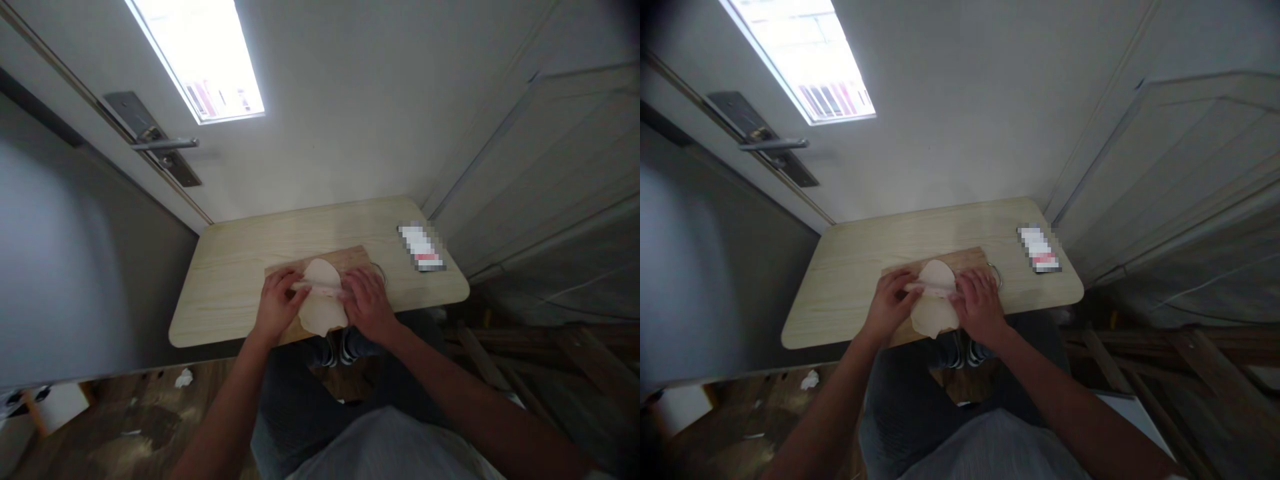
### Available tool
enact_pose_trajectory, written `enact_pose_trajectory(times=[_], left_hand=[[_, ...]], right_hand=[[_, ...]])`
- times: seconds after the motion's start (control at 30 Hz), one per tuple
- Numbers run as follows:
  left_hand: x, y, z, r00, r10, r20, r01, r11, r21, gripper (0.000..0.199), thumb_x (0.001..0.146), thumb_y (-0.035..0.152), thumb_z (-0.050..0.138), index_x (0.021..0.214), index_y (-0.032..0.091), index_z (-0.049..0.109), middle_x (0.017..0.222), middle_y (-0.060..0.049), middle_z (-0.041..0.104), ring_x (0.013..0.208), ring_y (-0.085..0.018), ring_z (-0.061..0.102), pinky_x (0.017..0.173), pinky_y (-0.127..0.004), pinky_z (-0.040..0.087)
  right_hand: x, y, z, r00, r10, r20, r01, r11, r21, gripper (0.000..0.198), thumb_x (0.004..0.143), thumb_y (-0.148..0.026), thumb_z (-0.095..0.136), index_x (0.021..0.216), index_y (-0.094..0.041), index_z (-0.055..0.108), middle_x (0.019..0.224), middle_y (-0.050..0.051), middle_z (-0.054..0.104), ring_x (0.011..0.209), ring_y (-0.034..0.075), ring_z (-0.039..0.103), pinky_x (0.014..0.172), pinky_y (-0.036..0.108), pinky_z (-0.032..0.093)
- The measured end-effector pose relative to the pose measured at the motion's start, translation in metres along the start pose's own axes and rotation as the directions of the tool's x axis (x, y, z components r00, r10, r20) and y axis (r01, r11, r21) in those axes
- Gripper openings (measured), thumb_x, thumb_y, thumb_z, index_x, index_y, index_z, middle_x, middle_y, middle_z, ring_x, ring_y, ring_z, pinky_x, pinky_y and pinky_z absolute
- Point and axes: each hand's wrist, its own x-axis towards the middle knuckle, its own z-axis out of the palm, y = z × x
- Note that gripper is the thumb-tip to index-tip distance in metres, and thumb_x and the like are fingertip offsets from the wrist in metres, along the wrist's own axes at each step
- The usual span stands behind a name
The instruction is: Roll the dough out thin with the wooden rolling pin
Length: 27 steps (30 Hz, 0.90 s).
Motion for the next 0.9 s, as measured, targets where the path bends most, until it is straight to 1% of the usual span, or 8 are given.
enact_pose_trajectory(times=[0.07,0.17,0.27,0.43,0.6,0.7,0.8,0.9], left_hand=[[-0.003,-0.003,0.003,1.000,0.008,0.004,-0.008,1.000,-0.010,0.031,0.083,0.043,0.073,0.108,0.025,0.071,0.122,-0.007,0.065,0.118,-0.027,0.057,0.105,-0.048,0.046],[-0.007,-0.003,0.000,0.999,0.040,0.019,-0.040,0.999,-0.031,0.034,0.077,0.037,0.079,0.107,0.024,0.070,0.124,-0.008,0.063,0.120,-0.028,0.055,0.105,-0.050,0.046],[-0.008,-0.001,-0.007,0.998,0.055,0.019,-0.054,0.997,-0.045,0.030,0.078,0.030,0.078,0.106,0.024,0.068,0.120,-0.007,0.064,0.119,-0.028,0.055,0.104,-0.051,0.046],[-0.005,-0.004,-0.016,0.999,0.048,0.024,-0.047,0.998,-0.034,0.029,0.077,0.026,0.077,0.105,0.025,0.068,0.120,-0.007,0.063,0.118,-0.028,0.055,0.105,-0.052,0.045],[-0.005,-0.007,-0.015,0.998,0.028,0.057,-0.025,0.998,-0.049,0.027,0.076,0.028,0.078,0.101,0.024,0.069,0.122,-0.008,0.063,0.119,-0.027,0.055,0.106,-0.050,0.044],[-0.006,-0.006,-0.013,0.999,0.012,0.046,-0.010,0.999,-0.046,0.029,0.076,0.035,0.079,0.101,0.025,0.069,0.124,-0.008,0.064,0.121,-0.027,0.054,0.107,-0.049,0.043],[-0.006,-0.003,-0.012,0.999,0.004,0.051,-0.004,1.000,-0.007,0.028,0.082,0.044,0.073,0.101,0.024,0.069,0.125,-0.008,0.065,0.122,-0.026,0.055,0.108,-0.048,0.042],[-0.005,-0.001,-0.012,0.998,0.010,0.054,-0.013,0.999,0.047,0.027,0.092,0.043,0.060,0.109,0.023,0.069,0.129,-0.008,0.065,0.125,-0.026,0.054,0.109,-0.047,0.041]], right_hand=[[0.006,-0.002,0.002,0.999,0.039,-0.012,-0.040,0.998,-0.048,0.039,0.102,-0.039,0.039,0.127,-0.016,0.058,0.136,0.013,0.060,0.133,0.032,0.044,0.114,0.054,0.027],[0.013,-0.006,0.003,0.996,0.091,-0.006,-0.091,0.990,-0.105,0.041,0.103,-0.037,0.036,0.129,-0.015,0.057,0.138,0.015,0.059,0.135,0.033,0.042,0.115,0.056,0.024],[0.018,-0.010,0.003,0.994,0.105,0.032,-0.101,0.989,-0.106,0.040,0.103,-0.036,0.036,0.130,-0.015,0.058,0.140,0.014,0.058,0.136,0.032,0.041,0.115,0.054,0.024],[0.022,-0.017,0.003,0.992,0.108,0.061,-0.100,0.988,-0.116,0.041,0.101,-0.033,0.039,0.133,-0.014,0.055,0.141,0.015,0.057,0.136,0.031,0.043,0.115,0.053,0.023],[0.035,-0.024,0.005,0.987,0.159,0.026,-0.153,0.975,-0.159,0.036,0.100,-0.038,0.043,0.122,-0.016,0.061,0.131,0.018,0.063,0.128,0.034,0.049,0.109,0.057,0.028],[0.039,-0.026,0.010,0.984,0.176,-0.025,-0.178,0.967,-0.181,0.037,0.101,-0.040,0.040,0.120,-0.018,0.062,0.129,0.017,0.064,0.127,0.035,0.049,0.108,0.059,0.027],[0.038,-0.025,0.017,0.983,0.173,-0.064,-0.183,0.959,-0.218,0.042,0.101,-0.044,0.040,0.127,-0.018,0.059,0.136,0.018,0.060,0.131,0.037,0.045,0.109,0.062,0.024],[0.037,-0.023,0.023,0.983,0.171,-0.070,-0.183,0.956,-0.230,0.045,0.101,-0.045,0.039,0.132,-0.018,0.057,0.139,0.018,0.057,0.133,0.037,0.043,0.110,0.062,0.023]])
